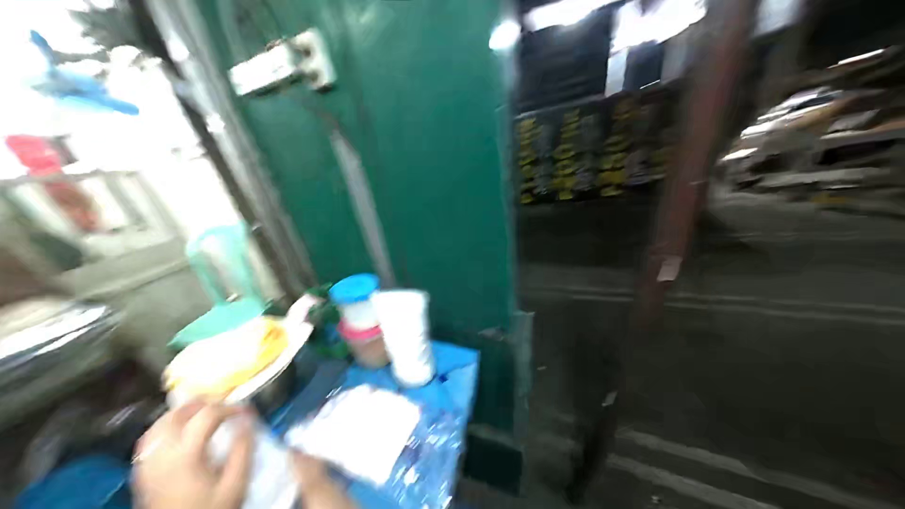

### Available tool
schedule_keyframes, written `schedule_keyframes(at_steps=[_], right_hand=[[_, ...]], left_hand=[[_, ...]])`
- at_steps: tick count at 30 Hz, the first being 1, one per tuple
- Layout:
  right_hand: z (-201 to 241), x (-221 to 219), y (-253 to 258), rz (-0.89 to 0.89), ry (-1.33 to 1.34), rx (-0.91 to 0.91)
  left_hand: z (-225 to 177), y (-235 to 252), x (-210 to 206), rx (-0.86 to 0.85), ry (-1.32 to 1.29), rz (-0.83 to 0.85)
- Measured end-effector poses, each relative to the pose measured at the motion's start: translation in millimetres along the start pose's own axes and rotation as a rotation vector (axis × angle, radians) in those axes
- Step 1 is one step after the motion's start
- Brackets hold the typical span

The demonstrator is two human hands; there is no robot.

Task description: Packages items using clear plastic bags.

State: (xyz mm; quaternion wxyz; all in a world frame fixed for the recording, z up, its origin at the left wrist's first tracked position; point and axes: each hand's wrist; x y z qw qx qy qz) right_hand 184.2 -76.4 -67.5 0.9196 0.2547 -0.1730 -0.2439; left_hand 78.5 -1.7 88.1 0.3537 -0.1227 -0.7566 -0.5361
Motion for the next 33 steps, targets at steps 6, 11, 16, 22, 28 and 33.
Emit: schedule_keyframes(at_steps=[6,11,16,22,28,33], right_hand=[[35.9,67.2,-12.7,0.170,-0.058,-0.136],[69.3,89.6,-52.4,0.210,0.031,0.008],[66.2,74.2,-83.5,0.623,-0.267,0.330],[59.8,50.5,-83.6,0.509,-0.218,0.189],[57.1,53.2,-73.2,0.521,0.232,-0.204],[53.0,53.8,-74.5,0.488,0.258,-0.214]], left_hand=[[-16.5,-20.1,37.5,0.179,-0.256,-0.064],[3.5,-64.4,60.3,0.145,-0.369,-0.268],[-2.4,-121.8,60.6,0.287,-0.577,0.063],[-21.9,-148.6,49.8,0.256,-0.620,0.755],[-41.6,-153.3,27.9,0.362,-0.318,0.830],[-32.6,-157.2,27.8,0.381,-0.450,0.738]])
Point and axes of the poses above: each hand's wrist, its own y-axis towards the middle knuckle, its own x-axis out of the back of the hand, z = x × y, and after that the axes turned 2 degrees about y, right-handed
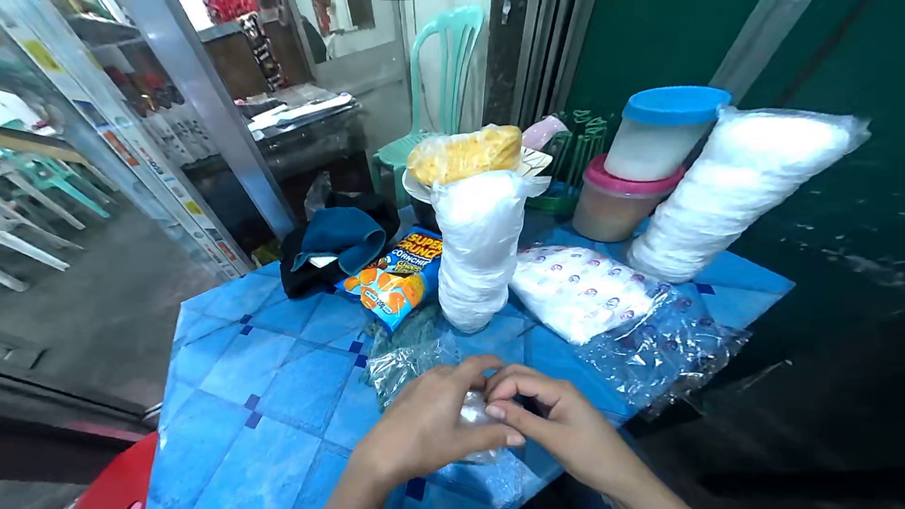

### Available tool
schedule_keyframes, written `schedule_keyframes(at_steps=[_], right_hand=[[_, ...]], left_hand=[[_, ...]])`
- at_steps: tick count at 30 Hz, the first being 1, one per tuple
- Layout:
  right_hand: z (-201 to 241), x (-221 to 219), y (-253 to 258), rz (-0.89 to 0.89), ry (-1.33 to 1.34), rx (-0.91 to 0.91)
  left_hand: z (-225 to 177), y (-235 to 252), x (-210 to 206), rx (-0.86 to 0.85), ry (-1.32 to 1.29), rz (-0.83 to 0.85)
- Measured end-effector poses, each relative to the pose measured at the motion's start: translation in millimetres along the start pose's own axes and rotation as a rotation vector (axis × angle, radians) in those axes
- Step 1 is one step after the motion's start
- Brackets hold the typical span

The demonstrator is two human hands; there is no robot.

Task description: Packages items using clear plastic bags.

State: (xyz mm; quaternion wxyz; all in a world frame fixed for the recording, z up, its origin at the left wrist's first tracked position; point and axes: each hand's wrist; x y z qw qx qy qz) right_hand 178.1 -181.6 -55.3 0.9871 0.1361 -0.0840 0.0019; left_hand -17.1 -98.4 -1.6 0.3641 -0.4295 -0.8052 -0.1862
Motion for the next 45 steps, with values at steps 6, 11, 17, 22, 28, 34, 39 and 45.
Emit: schedule_keyframes(at_steps=[6,11,17,22,28,34,39,45], right_hand=[[14.2,16.8,-0.9,-0.141,-0.168,0.031],[10.0,20.4,-1.6,-0.082,-0.186,0.042],[21.0,14.9,4.2,-0.409,-0.026,0.174],[57.0,41.1,11.9,-0.759,0.276,0.343],[79.8,48.6,2.3,-0.728,0.262,0.352],[97.2,33.0,2.2,-0.542,0.029,0.382],[109.9,50.4,9.0,-0.473,-0.045,0.446],[114.5,60.3,22.7,-0.487,-0.177,0.491]], left_hand=[[-3.3,5.5,-2.2,0.209,0.095,0.039],[-4.0,8.3,-1.0,0.245,0.040,0.007],[-2.6,9.9,-4.6,0.305,0.063,-0.027],[10.3,9.1,-2.2,0.287,0.161,-0.053],[-7.6,9.6,19.2,-0.270,-0.215,-0.182],[-102.4,31.1,9.1,-0.276,-0.780,-0.489],[-103.5,47.0,24.2,-0.278,-0.782,-0.573],[-95.1,29.6,30.0,-0.367,-0.777,-0.556]])
Point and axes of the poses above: each hand's wrist, its own y-axis towards the middle knuckle, its own x-axis out of the back of the hand, z = x × y, and after that the axes turned 2 degrees about y, right-handed
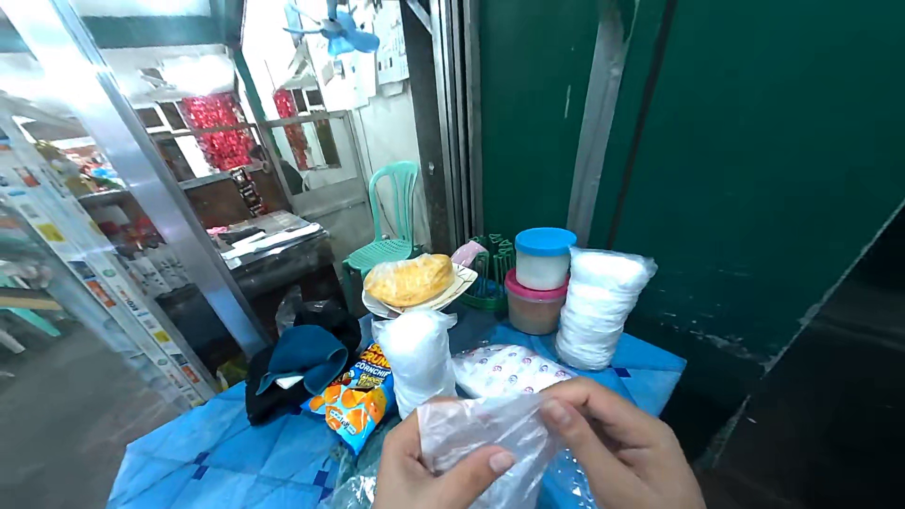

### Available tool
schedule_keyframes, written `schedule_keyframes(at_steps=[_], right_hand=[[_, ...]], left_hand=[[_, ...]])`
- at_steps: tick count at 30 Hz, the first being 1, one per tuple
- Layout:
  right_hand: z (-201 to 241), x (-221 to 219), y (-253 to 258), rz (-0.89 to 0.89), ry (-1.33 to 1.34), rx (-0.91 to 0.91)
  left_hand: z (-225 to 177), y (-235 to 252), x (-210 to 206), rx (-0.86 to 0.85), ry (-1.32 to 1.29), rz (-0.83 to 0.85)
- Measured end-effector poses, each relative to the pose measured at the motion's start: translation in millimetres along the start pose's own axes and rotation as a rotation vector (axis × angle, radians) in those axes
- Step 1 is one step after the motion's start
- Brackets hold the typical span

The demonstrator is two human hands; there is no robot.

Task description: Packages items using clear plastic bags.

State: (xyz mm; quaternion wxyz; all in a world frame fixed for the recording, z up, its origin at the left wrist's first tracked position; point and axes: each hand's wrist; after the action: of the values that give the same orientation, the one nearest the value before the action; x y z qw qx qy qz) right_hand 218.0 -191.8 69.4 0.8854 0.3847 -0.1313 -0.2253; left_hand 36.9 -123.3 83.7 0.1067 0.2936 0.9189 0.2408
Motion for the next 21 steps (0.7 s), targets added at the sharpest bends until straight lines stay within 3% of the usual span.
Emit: schedule_keyframes(at_steps=[4,9,15,18,21], right_hand=[[-1.7,-3.9,0.9,-0.001,0.020,0.013],[-0.4,-5.0,3.2,0.001,0.048,0.012],[-5.4,-8.9,3.6,-0.001,-0.029,0.083],[-7.1,-14.3,4.5,0.028,0.197,0.055],[-6.8,-15.5,3.5,0.170,0.652,-0.111]], left_hand=[[-1.5,-1.6,8.5,0.005,0.006,-0.068],[-6.9,3.9,10.5,0.013,-0.053,0.032],[-9.8,-1.4,6.8,0.057,-0.126,0.005],[-4.0,-1.7,8.3,0.043,-0.208,0.018],[-0.5,-0.9,11.7,0.051,-0.298,0.081]])
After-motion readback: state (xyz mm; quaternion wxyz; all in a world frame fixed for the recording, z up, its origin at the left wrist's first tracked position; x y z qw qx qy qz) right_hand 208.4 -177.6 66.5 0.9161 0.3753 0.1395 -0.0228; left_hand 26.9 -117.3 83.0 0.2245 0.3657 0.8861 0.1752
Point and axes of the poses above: each hand's wrist, its own y-axis towards the middle knuckle, its own x-axis out of the back of the hand, z = x × y, and after that the axes turned 2 degrees about y, right-handed
